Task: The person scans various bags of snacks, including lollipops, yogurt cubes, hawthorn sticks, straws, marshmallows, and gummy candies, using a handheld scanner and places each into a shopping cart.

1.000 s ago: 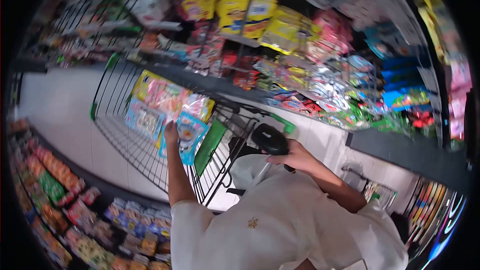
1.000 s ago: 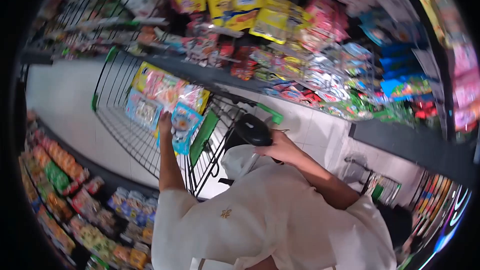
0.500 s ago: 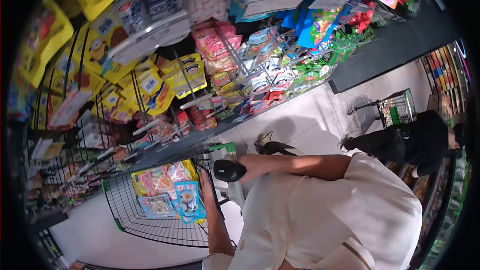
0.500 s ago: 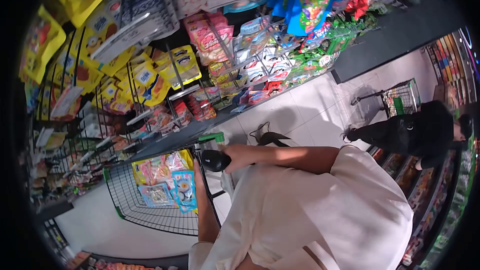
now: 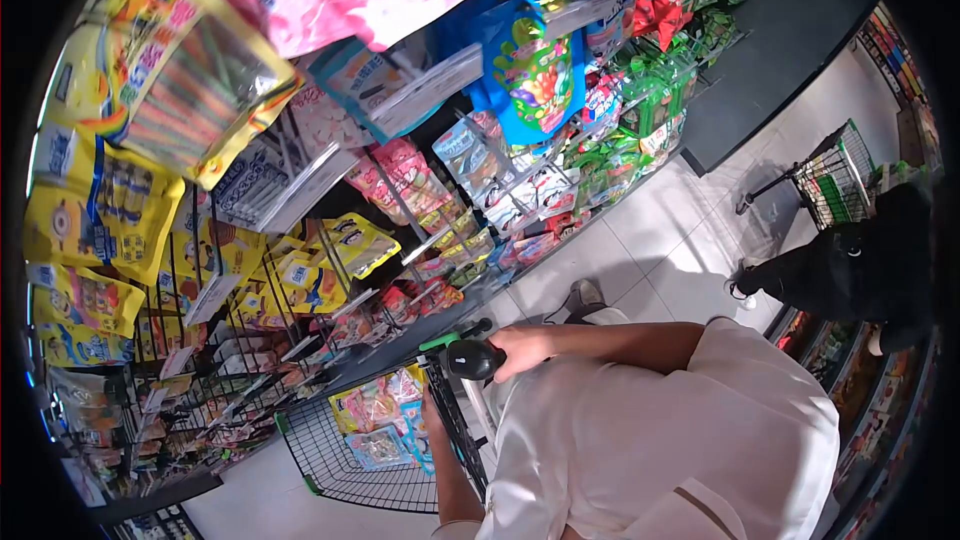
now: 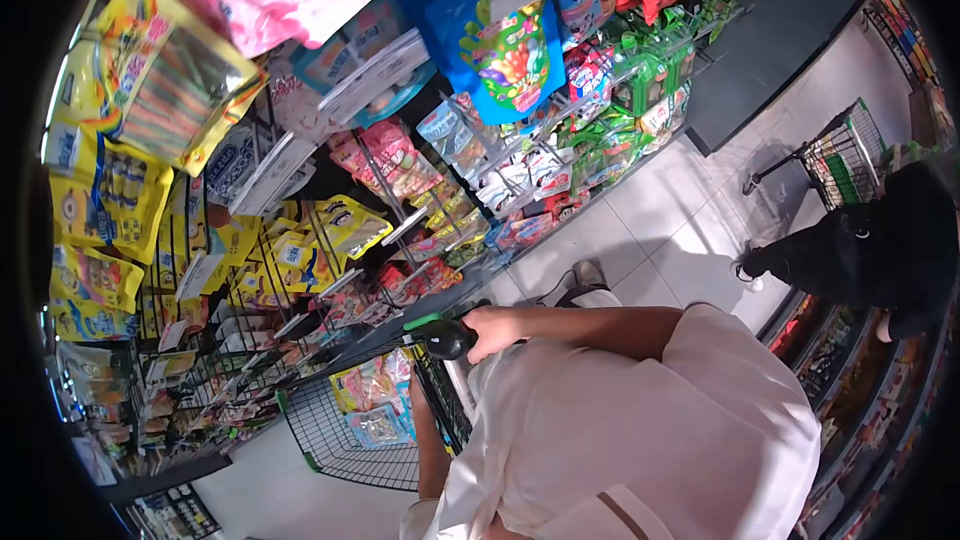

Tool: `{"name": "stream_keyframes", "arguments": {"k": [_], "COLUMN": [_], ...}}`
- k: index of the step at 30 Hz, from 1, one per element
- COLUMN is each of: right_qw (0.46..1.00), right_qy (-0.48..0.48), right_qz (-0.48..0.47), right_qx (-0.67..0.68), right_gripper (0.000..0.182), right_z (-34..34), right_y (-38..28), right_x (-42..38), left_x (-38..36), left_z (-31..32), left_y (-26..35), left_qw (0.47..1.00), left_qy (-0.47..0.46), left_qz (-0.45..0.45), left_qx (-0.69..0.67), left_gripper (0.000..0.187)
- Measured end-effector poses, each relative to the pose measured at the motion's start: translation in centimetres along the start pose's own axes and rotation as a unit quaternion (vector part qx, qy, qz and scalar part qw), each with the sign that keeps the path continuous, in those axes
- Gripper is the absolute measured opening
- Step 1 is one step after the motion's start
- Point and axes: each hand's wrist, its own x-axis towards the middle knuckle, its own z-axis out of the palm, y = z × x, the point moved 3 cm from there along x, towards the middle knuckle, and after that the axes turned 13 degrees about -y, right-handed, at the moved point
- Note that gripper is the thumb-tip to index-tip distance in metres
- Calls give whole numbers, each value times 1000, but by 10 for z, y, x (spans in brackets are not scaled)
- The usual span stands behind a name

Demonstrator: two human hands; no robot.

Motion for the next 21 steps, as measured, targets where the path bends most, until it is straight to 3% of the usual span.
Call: {"name": "stream_keyframes", "arguments": {"k": [1,4,5,8,10,12,14,16,18,20,21], "right_qw": [1000,998,998,994,989,979,970,957,945,923,920], "right_qy": [14,59,59,89,100,103,122,150,176,189,196], "right_qz": [-1,-22,-7,-26,-28,-8,-22,-67,-107,-151,-154], "right_qx": [6,9,11,50,104,176,208,240,254,300,302], "right_gripper": [49,44,44,44,39,36,32,33,35,32,32], "right_z": [-6,-33,-42,-64,-75,-85,-92,-93,-100,-104,-105], "right_y": [10,33,41,77,90,104,120,146,148,151,155], "right_x": [-13,-60,-77,-115,-145,-169,-186,-192,-210,-225,-231], "left_x": [-4,-17,-25,-78,-96,-97,-105,-87,-64,-41,-34], "left_z": [-2,12,18,109,180,256,344,406,461,500,516], "left_y": [2,10,18,77,119,163,212,246,280,303,314], "left_qw": [994,975,940,849,748,819,798,821,783,761,785], "left_qy": [66,111,180,272,336,227,126,48,9,73,56], "left_qz": [46,120,82,193,315,399,479,482,552,574,564], "left_qx": [78,153,277,410,478,343,343,303,287,292,249], "left_gripper": [54,42,29,23,19,20,23,29,45,62,65]}}
